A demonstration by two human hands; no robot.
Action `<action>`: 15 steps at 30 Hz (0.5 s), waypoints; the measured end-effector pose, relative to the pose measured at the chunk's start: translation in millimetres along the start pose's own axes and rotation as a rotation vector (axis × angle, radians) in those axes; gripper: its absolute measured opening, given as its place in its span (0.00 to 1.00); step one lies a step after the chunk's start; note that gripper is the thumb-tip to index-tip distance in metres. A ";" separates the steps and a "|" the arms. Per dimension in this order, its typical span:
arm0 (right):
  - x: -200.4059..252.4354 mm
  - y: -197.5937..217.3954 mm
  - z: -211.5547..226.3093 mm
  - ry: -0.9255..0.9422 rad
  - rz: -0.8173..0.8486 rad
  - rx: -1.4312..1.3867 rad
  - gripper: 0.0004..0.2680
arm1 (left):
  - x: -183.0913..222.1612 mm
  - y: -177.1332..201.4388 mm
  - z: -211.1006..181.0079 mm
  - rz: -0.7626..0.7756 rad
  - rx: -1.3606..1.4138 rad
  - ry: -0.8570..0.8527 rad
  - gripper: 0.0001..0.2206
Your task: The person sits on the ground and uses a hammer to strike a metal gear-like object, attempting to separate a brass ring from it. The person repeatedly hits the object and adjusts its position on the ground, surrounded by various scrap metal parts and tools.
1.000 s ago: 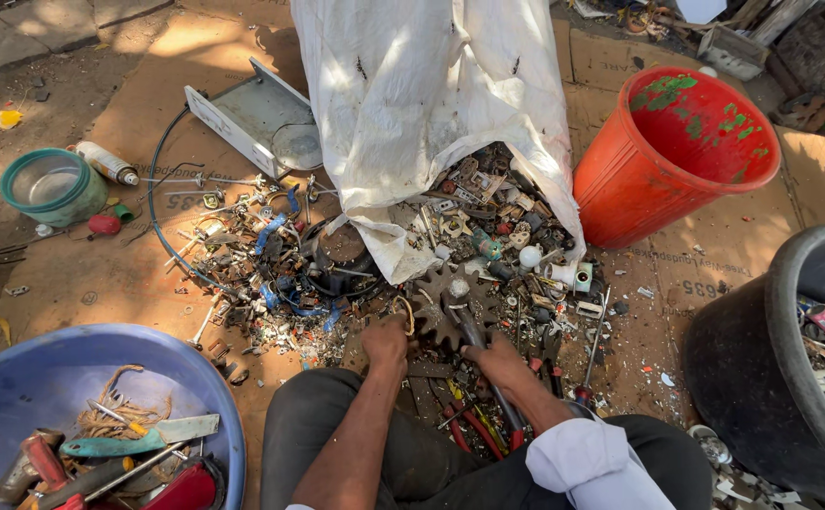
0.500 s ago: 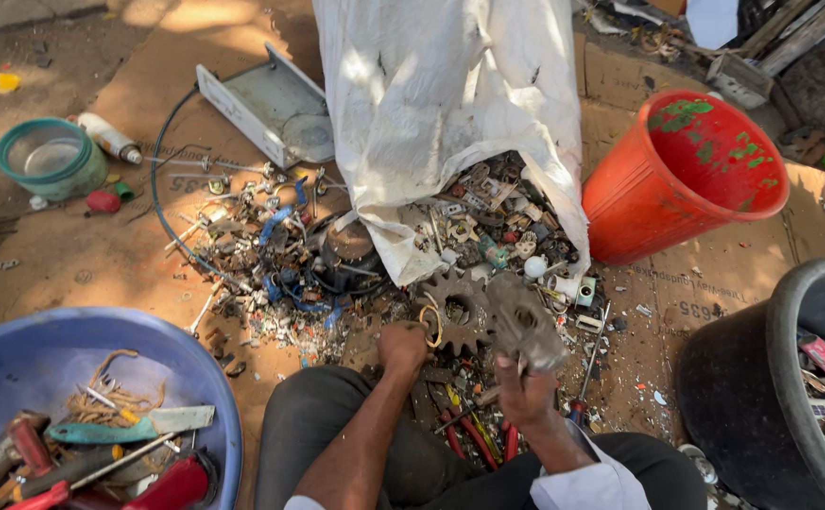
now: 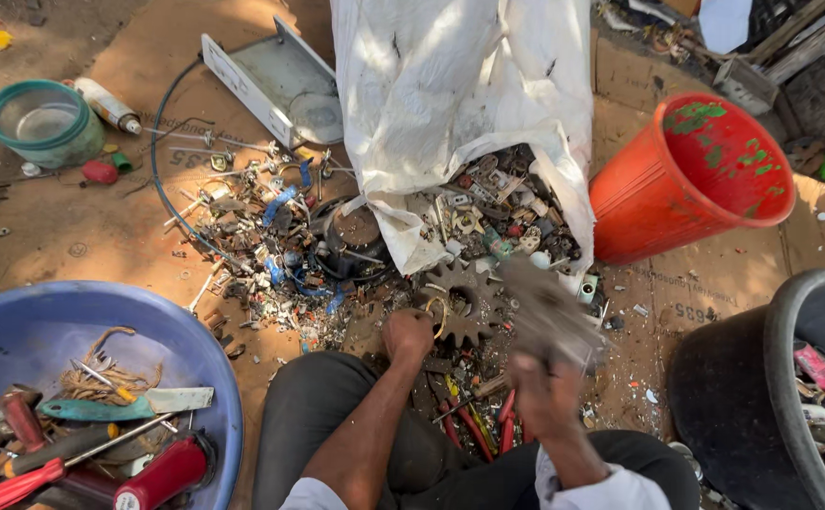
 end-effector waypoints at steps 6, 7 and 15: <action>-11.2 -21.9 -5.4 0.520 -0.009 -0.207 0.13 | 0.9 -0.4 -1.1 0.039 0.050 0.057 0.11; -17.1 -36.0 -15.6 0.469 0.020 0.262 0.15 | 0.3 1.3 -3.7 0.024 0.049 0.042 0.11; -18.1 -25.9 -46.6 -0.426 0.217 0.270 0.17 | 2.6 -6.6 -2.1 0.084 0.019 0.023 0.11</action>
Point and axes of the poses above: each hand's wrist, its own x-axis away from the middle knuckle, its own y-axis out of the back of the hand, z = x × y, the point moved 5 cm from there along -x, towards the middle knuckle, and after that the axes turned 8 degrees about x, right-handed, at the moved point
